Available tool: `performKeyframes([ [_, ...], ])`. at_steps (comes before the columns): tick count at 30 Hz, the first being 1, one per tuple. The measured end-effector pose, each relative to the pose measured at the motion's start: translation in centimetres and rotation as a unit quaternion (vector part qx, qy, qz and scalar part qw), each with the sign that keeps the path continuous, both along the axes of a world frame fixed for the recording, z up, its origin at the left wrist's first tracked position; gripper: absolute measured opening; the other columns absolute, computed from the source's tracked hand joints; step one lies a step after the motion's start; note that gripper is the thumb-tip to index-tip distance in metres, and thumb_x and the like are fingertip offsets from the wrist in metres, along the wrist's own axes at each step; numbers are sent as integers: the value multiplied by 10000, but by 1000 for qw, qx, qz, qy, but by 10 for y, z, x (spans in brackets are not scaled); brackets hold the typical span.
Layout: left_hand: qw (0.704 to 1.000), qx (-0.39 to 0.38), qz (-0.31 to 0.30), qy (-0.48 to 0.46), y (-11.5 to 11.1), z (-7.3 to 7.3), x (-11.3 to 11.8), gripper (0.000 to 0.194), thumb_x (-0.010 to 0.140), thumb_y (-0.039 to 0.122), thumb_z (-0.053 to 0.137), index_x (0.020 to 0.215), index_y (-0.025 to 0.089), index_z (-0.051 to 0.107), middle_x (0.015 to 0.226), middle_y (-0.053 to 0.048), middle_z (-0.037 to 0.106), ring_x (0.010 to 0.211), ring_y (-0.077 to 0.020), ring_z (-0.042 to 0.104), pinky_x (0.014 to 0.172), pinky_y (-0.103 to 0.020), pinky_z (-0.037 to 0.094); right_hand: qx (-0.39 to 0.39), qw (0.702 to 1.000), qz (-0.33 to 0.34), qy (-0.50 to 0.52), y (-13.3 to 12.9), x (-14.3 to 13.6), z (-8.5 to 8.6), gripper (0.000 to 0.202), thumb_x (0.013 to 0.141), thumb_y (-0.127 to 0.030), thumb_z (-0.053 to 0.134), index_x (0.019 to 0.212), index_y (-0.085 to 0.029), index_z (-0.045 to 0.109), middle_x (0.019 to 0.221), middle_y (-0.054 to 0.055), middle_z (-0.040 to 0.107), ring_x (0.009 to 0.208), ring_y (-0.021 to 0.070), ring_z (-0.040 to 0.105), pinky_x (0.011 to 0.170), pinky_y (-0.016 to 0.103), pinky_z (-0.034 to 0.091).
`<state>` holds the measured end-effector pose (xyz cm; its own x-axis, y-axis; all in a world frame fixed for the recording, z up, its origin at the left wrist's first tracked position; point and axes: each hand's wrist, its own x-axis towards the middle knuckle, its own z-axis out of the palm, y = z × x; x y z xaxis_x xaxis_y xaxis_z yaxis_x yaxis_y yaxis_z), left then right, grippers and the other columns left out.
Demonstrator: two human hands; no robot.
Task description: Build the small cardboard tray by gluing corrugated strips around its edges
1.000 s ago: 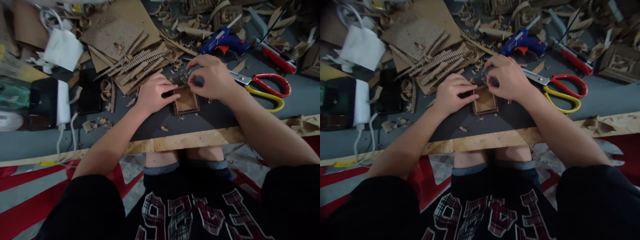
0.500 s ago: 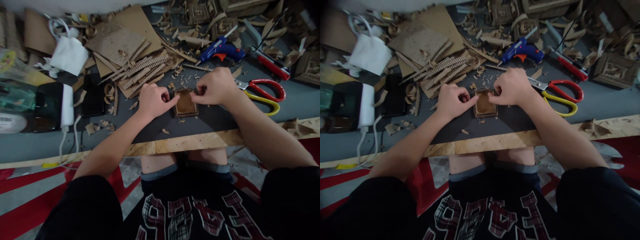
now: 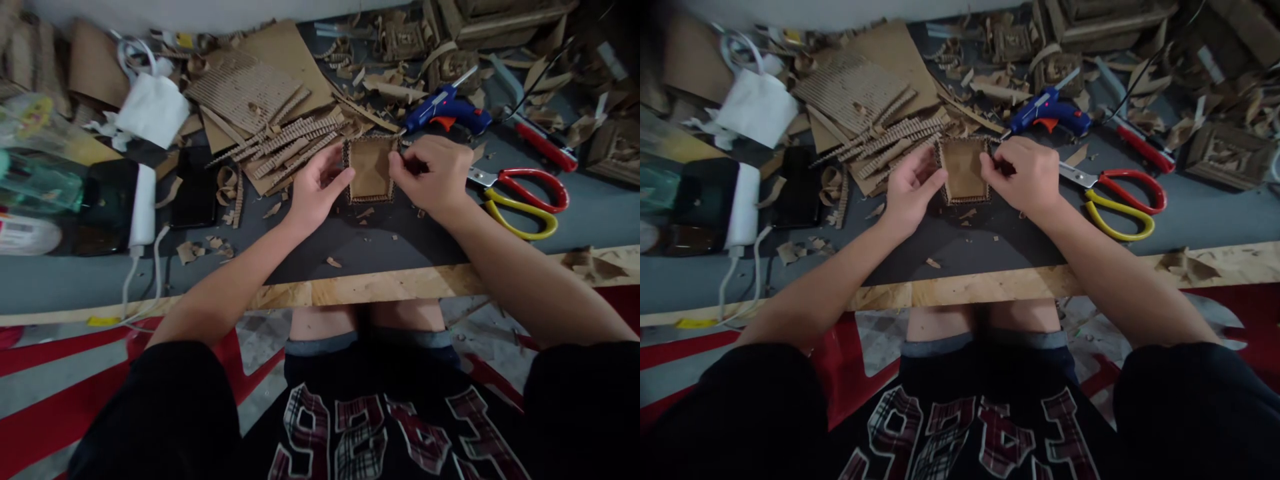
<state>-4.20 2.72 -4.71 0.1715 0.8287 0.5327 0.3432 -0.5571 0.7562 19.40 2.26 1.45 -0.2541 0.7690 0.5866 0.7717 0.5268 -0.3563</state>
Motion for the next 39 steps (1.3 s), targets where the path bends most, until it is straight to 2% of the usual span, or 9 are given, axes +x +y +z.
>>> performKeyframes([
  [4,999,32,-18,8,-3,4,-3,545,981,640,497,1396,289,473,1332,-92,667,1244,-233,683,1052,-398,578,16,994,29,104,-6,-5,0,406,951,-608,522,753,-255,500,693,44,624,652,182,586,645,365,499],
  [7,998,67,-4,4,-11,13,-2,469,997,585,516,1359,287,493,1269,-82,703,1189,-223,712,1020,-378,594,13,977,79,199,-7,-6,-3,497,864,-730,593,1061,-280,518,952,66,701,736,188,629,615,345,514],
  [9,996,86,4,10,-14,16,0,430,1003,565,522,1329,285,512,1225,-74,722,1143,-215,732,969,-347,612,8,967,125,221,-6,-6,-5,614,835,-742,627,1233,-301,471,1111,80,703,867,220,678,661,359,547],
  [11,994,101,14,25,-16,18,1,402,1011,548,519,1311,281,524,1193,-69,733,1113,-210,743,932,-325,618,15,966,152,211,-5,-4,-8,586,863,-693,632,1283,-307,499,1136,83,708,952,254,704,755,404,579],
  [15,989,131,34,56,-14,17,0,387,1039,529,463,1337,289,519,1201,-60,722,1144,-209,730,958,-344,612,33,977,147,153,-2,2,-14,444,903,-592,640,1232,-294,624,1113,100,723,1003,289,717,877,460,603],
  [23,979,181,66,66,-16,19,-3,365,1014,500,538,1319,304,574,1174,-46,729,1110,-202,732,965,-355,618,53,990,74,108,3,9,-7,373,903,-602,628,1103,-296,707,1233,128,629,1290,378,578,1055,597,521],
  [26,972,219,50,74,-20,23,-2,361,1013,478,551,1327,303,582,1162,-47,736,1092,-206,738,967,-354,614,81,991,58,85,2,11,-5,314,938,-570,590,1036,-314,744,1124,117,651,1216,367,622,1079,618,473],
  [32,964,251,30,88,-24,29,-2,362,1009,427,579,1350,307,571,1143,-40,742,1072,-205,744,964,-341,605,255,964,64,29,10,18,-4,241,947,-520,599,956,-361,780,921,58,652,1014,305,685,995,612,455],
  [39,963,241,45,113,-22,25,-5,383,1008,476,557,1334,275,581,1145,-58,735,1054,-202,739,937,-320,600,137,991,7,8,7,16,-9,397,956,-619,517,908,-314,767,971,97,671,1149,345,634,1064,655,383],
])
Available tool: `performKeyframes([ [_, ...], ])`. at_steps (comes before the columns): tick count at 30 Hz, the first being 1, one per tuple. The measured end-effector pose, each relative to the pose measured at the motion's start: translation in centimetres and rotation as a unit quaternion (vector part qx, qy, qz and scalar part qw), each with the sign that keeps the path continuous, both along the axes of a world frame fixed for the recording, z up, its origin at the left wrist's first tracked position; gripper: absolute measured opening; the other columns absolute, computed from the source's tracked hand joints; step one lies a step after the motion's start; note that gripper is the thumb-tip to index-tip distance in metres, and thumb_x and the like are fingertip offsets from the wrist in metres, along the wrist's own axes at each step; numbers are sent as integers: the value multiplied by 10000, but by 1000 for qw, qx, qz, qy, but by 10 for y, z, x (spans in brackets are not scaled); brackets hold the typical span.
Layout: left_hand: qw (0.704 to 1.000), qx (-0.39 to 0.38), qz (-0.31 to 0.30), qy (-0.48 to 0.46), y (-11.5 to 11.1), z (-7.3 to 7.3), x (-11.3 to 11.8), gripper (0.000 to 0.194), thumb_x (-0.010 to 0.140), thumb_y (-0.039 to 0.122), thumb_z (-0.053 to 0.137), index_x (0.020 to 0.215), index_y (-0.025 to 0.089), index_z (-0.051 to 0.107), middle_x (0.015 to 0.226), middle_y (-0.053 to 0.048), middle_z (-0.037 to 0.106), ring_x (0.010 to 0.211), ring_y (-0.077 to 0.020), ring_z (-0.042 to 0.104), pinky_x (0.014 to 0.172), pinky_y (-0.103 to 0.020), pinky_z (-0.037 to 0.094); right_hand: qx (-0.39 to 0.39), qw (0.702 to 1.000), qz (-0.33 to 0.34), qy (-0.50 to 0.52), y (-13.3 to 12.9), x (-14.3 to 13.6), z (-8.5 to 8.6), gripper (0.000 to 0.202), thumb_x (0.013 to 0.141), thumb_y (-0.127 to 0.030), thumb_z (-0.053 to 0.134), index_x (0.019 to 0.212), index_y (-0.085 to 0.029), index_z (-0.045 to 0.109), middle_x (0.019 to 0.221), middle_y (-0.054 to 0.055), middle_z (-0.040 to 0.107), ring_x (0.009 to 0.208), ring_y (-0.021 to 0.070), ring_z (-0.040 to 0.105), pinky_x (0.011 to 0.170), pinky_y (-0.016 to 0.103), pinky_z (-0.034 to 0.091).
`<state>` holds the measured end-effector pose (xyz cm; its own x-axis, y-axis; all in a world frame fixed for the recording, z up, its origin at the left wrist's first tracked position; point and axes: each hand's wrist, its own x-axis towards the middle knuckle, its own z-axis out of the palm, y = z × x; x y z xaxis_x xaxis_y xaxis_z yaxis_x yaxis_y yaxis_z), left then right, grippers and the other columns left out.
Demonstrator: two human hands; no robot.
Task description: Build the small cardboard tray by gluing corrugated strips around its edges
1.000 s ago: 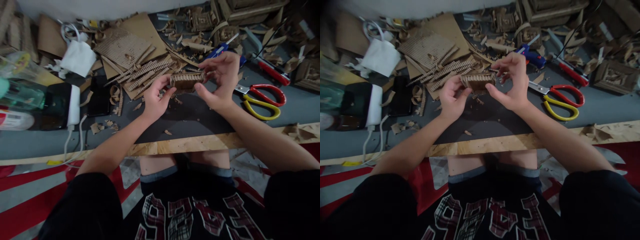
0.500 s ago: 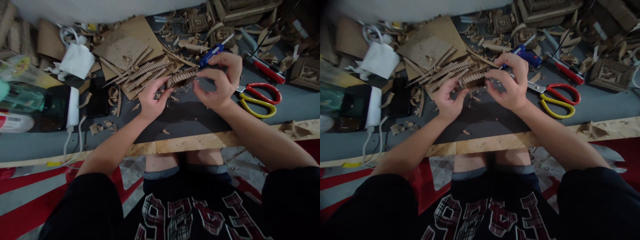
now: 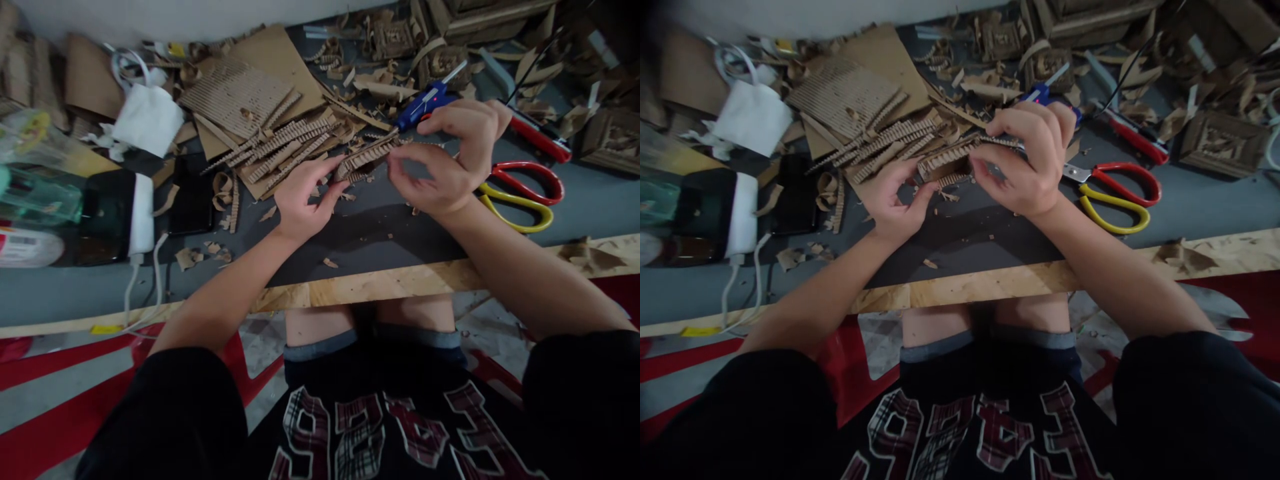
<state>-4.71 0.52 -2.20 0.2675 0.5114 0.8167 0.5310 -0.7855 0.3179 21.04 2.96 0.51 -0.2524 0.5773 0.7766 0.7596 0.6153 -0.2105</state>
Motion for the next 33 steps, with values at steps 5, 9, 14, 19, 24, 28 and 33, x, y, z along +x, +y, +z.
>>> performKeyframes([
  [5,1000,13,17,6,-1,1,1,377,1007,505,545,1300,277,610,1122,-58,742,1020,-194,742,902,-311,607,23,999,-35,-8,-3,1,4,396,901,-659,583,868,-318,781,999,96,704,1162,342,623,1089,622,428],
  [9,999,-7,51,15,-2,0,1,456,985,604,521,1239,245,639,1105,-83,748,1005,-206,743,849,-316,621,-55,998,33,20,-5,4,7,339,925,-630,575,960,-369,790,1025,69,703,1163,325,654,1016,569,535],
  [14,998,-28,46,21,-2,0,-1,504,971,641,516,1230,228,642,1105,-98,750,1016,-217,741,860,-328,621,-177,976,102,72,-5,10,5,351,934,-623,580,1075,-358,762,1018,88,681,1109,338,687,836,520,614],
  [19,998,-53,0,15,-1,2,-2,468,977,603,536,1268,247,624,1127,-90,740,1042,-223,736,927,-347,599,-149,984,67,67,-1,8,7,372,902,-637,623,987,-305,768,1063,118,676,1262,379,598,949,570,562],
  [24,999,-36,-13,7,-1,1,-3,430,984,561,552,1293,266,606,1105,-71,736,1043,-221,735,955,-365,585,-69,996,37,39,0,3,6,377,927,-640,570,913,-330,784,1012,97,688,1238,358,600,1111,638,419],
  [28,1000,-29,-9,3,-1,-2,-3,433,976,553,572,1307,274,602,1117,-65,735,1029,-208,729,958,-353,577,11,999,34,7,-3,2,10,392,910,-669,560,953,-349,783,1011,84,700,1115,334,650,1077,608,435],
  [33,999,-35,36,5,0,-2,-1,440,999,580,505,1262,246,617,1072,-80,733,998,-203,732,915,-340,593,6,997,35,61,-8,-3,20,691,890,-805,396,1289,-303,653,1127,128,688,1064,318,655,976,521,514],
])
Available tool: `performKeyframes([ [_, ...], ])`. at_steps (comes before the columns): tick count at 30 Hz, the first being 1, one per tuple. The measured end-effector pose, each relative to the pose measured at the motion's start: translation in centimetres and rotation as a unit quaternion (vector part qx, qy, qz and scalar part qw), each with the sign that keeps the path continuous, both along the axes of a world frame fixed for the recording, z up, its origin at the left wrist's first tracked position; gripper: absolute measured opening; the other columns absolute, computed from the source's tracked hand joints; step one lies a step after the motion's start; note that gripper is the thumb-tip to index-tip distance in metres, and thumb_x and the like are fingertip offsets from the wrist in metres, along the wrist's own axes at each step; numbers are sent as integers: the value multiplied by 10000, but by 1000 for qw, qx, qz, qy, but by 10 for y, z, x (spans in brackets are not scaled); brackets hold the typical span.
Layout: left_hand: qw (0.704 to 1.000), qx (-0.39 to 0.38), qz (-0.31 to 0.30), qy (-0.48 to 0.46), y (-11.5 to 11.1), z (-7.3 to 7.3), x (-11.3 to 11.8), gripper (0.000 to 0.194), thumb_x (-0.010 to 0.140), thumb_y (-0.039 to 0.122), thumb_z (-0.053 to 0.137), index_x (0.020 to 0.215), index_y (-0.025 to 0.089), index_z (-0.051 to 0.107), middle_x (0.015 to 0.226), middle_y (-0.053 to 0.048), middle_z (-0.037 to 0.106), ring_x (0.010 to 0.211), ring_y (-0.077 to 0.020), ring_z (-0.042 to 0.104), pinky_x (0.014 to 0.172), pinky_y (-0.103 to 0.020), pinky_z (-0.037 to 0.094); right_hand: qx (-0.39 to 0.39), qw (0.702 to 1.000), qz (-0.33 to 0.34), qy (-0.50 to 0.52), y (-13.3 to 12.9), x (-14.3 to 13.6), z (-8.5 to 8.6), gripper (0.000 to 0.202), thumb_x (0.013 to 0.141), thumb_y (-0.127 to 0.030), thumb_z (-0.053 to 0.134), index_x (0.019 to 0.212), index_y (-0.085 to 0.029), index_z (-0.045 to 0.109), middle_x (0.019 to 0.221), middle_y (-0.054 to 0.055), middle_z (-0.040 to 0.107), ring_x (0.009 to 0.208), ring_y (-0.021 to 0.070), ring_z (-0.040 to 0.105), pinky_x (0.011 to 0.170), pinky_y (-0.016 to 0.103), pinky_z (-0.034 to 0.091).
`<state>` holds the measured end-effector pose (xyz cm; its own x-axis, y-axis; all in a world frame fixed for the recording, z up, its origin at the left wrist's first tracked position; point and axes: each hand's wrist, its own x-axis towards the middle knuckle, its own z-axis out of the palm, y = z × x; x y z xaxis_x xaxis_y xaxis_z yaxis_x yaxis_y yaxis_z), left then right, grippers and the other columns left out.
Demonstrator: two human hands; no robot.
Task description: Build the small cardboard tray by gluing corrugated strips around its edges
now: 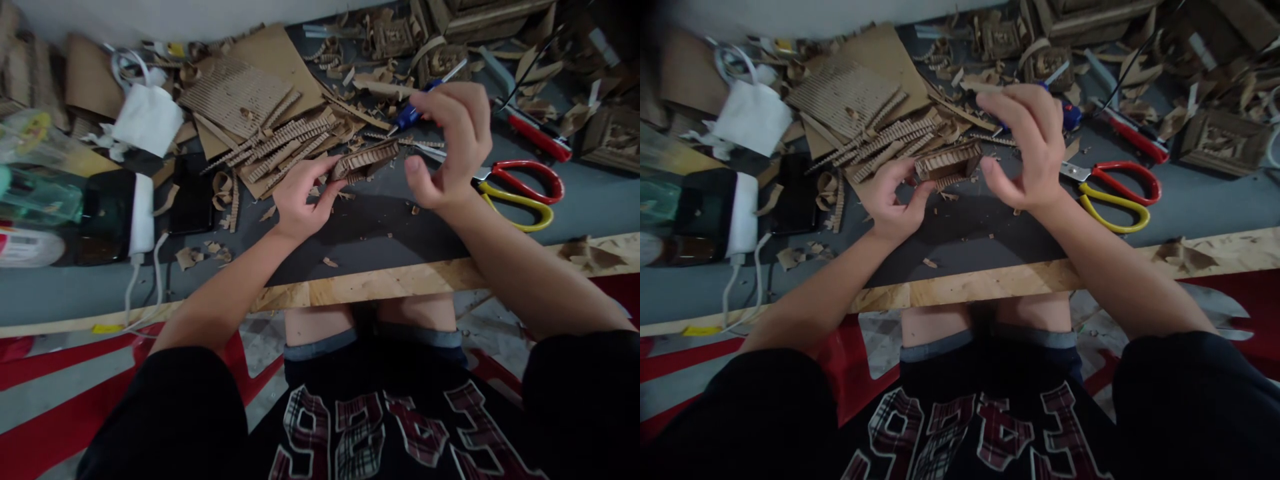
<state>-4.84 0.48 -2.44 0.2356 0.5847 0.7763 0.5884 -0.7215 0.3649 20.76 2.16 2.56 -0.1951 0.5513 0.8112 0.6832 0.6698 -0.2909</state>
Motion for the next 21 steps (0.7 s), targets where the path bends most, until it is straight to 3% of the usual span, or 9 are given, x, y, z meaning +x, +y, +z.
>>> performKeyframes([
  [3,1000,6,-3,-17,2,0,0,401,1014,544,499,1278,262,607,1066,-62,726,966,-185,730,882,-320,600,-57,997,33,35,2,-3,1,595,953,-728,347,1343,-338,570,1123,102,701,979,271,661,901,466,549],
  [6,999,12,-12,-39,3,-1,1,376,1015,518,513,1287,271,597,1054,-50,719,942,-174,723,845,-305,603,-104,992,58,53,5,-6,0,516,967,-683,394,1291,-336,595,1073,97,725,896,242,664,868,437,560],
  [12,999,12,-12,-43,3,0,2,407,1021,552,475,1292,275,598,1045,-53,711,960,-177,721,865,-323,607,-100,981,160,54,4,-10,1,475,993,-636,409,946,-297,737,888,76,752,859,238,706,819,424,582],
  [21,1000,17,12,-22,3,1,0,413,1030,565,443,1288,281,597,1052,-54,718,953,-175,735,826,-330,630,-77,983,66,156,6,-12,0,396,982,-596,513,791,-305,701,734,36,703,667,188,630,651,370,530],
])
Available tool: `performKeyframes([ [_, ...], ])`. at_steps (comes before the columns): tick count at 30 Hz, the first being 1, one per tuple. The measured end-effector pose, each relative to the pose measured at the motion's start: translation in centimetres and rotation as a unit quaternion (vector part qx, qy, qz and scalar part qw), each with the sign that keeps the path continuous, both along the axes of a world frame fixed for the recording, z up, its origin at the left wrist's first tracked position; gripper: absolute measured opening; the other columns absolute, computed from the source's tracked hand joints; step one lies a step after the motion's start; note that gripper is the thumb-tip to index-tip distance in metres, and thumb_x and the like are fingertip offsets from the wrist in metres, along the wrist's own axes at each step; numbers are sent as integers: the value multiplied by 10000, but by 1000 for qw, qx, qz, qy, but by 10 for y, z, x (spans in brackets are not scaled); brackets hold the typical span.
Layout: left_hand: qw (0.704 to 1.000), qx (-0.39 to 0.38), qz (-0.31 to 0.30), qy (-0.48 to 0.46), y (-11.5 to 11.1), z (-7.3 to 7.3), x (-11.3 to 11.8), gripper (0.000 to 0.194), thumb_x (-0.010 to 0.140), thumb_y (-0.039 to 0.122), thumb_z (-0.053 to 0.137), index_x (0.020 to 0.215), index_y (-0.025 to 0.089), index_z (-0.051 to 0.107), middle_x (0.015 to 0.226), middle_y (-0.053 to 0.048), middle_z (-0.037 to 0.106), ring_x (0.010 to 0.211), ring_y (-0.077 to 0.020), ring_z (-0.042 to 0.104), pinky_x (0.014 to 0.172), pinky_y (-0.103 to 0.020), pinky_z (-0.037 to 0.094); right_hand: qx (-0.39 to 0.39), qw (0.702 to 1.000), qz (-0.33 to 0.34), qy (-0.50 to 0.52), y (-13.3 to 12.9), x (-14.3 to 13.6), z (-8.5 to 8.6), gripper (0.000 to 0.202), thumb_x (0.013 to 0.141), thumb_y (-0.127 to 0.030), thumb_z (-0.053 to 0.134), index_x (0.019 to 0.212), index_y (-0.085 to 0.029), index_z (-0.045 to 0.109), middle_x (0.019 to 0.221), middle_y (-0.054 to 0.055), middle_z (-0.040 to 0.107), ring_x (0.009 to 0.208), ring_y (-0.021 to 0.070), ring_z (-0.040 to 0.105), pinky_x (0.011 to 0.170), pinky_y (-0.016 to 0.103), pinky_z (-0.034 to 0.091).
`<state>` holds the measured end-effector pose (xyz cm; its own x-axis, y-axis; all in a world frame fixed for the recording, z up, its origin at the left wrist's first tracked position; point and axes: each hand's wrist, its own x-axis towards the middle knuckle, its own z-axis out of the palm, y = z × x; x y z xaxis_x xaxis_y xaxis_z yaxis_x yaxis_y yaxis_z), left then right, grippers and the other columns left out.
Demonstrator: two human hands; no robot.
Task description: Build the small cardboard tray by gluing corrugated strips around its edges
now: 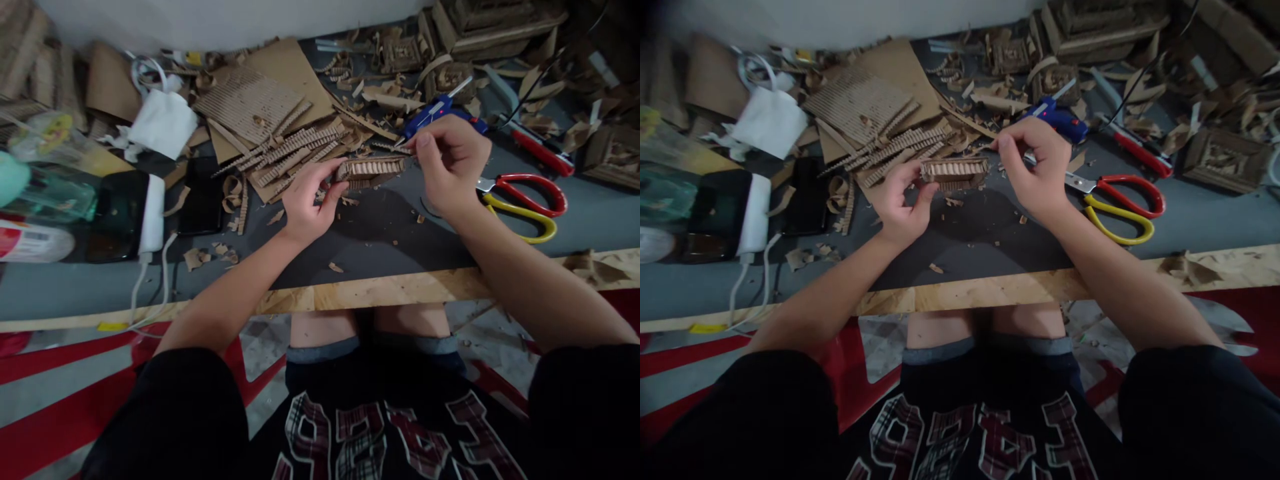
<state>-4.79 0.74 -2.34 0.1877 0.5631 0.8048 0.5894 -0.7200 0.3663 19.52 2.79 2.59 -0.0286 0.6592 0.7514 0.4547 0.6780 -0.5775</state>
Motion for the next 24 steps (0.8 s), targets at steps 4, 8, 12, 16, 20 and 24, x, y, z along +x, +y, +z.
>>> performKeyframes([
  [4,1000,6,10,3,1,-2,1,428,1042,567,402,1319,286,566,1072,-62,716,1002,-184,739,843,-337,634,-46,997,-23,-50,7,3,-4,324,990,-556,520,919,-300,705,863,53,749,687,169,618,620,339,498],
  [8,1000,19,12,-4,2,-3,2,390,1043,542,422,1320,301,556,1089,-57,720,1035,-195,742,876,-345,632,-77,977,-5,-200,9,6,-16,275,861,-549,674,931,-288,728,688,21,689,610,200,595,635,385,509],
  [12,1000,6,26,-14,2,-4,0,401,1039,557,417,1325,305,544,1119,-61,726,1088,-209,734,904,-356,632,-97,967,-64,-228,6,6,-17,298,908,-515,616,771,-268,710,549,25,592,614,230,622,685,425,543],
  [16,999,-37,22,-13,2,-6,-3,447,1022,598,423,1327,297,550,1181,-85,722,1163,-231,711,946,-367,630,34,984,-21,-176,2,7,-5,510,872,-398,663,1360,-259,610,1268,159,682,1048,300,668,877,454,574],
  [20,997,-68,-20,-41,7,-12,-5,481,1018,620,417,1378,318,520,1281,-75,692,1230,-242,687,1040,-398,594,54,991,-32,-117,-2,11,-13,353,1007,-455,423,1127,-279,705,932,113,710,788,233,660,781,436,579],
  [24,997,-39,-48,-55,13,-16,-6,451,1019,579,472,1392,329,518,1285,-46,695,1184,-217,708,1019,-360,602,120,987,19,-105,-5,11,-20,454,1041,-522,323,945,-275,691,615,10,578,569,165,570,636,376,549],
])
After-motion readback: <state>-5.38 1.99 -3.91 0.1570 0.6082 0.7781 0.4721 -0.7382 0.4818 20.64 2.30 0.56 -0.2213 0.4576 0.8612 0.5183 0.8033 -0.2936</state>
